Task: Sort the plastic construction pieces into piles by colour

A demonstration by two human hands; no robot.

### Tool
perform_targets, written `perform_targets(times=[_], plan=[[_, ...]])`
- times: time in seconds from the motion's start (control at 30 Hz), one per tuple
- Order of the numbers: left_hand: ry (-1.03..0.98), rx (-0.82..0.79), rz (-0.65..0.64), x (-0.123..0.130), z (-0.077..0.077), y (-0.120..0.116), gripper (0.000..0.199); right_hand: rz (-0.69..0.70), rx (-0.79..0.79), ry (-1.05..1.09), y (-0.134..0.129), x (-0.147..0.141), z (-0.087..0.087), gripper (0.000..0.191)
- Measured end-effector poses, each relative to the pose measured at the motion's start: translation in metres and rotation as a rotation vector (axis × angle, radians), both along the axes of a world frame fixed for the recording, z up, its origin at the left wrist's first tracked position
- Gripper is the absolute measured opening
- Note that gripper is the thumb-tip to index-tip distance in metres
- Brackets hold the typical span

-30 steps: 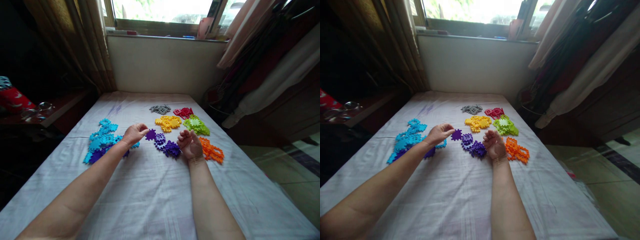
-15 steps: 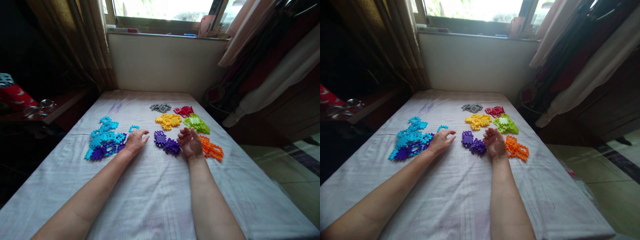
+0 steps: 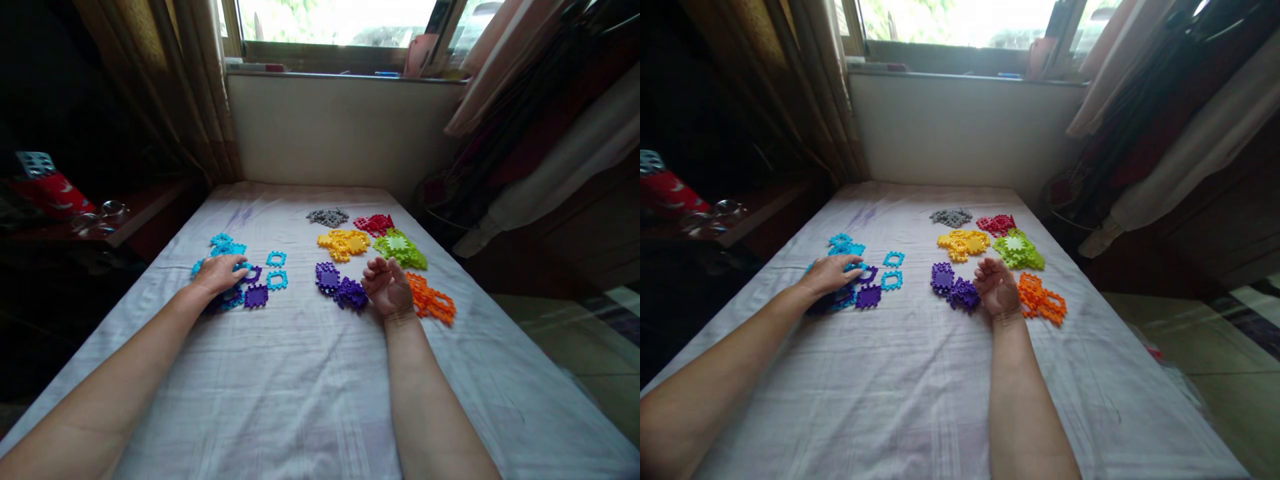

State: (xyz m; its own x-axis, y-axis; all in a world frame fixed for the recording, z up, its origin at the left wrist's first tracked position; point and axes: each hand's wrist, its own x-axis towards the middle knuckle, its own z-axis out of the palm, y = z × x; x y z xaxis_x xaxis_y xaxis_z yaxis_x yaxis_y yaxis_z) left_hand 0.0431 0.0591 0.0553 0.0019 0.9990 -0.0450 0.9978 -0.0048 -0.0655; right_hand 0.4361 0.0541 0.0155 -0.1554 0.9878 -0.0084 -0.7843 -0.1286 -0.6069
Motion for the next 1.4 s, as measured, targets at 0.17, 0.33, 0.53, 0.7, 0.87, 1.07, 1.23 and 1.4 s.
perform_targets(times=[0.17,0.33,0.53,0.7,0.87,1.07,1.23,1.4], plan=[[0.016,0.083,0.031,-0.003,-0.001,0.001,0.037,-0.013,-0.004,0.005,0.0,0.002,0.0,0.014],[-0.062,0.081,-0.144,0.01,-0.003,-0.009,0.027,-0.009,0.013,-0.013,0.001,0.003,-0.002,0.014],[-0.09,0.014,-0.27,0.018,-0.003,-0.007,0.027,-0.009,-0.011,-0.004,0.001,0.003,-0.001,0.015],[-0.128,-0.025,-0.262,0.017,-0.007,0.001,0.026,0.0,0.0,-0.017,0.002,0.005,-0.001,0.016],[-0.163,-0.057,-0.226,0.019,-0.009,0.005,0.027,0.01,0.009,-0.032,0.003,0.003,-0.002,0.015],[-0.149,-0.076,-0.171,0.021,-0.005,0.004,0.036,0.005,-0.003,-0.006,0.003,0.002,-0.001,0.017],[-0.091,-0.176,-0.119,0.02,0.002,0.005,0.063,0.009,-0.01,0.002,0.003,0.001,-0.001,0.016],[-0.091,-0.147,-0.127,0.018,0.006,0.011,0.048,0.011,-0.007,0.002,0.002,0.001,0.0,0.016]])
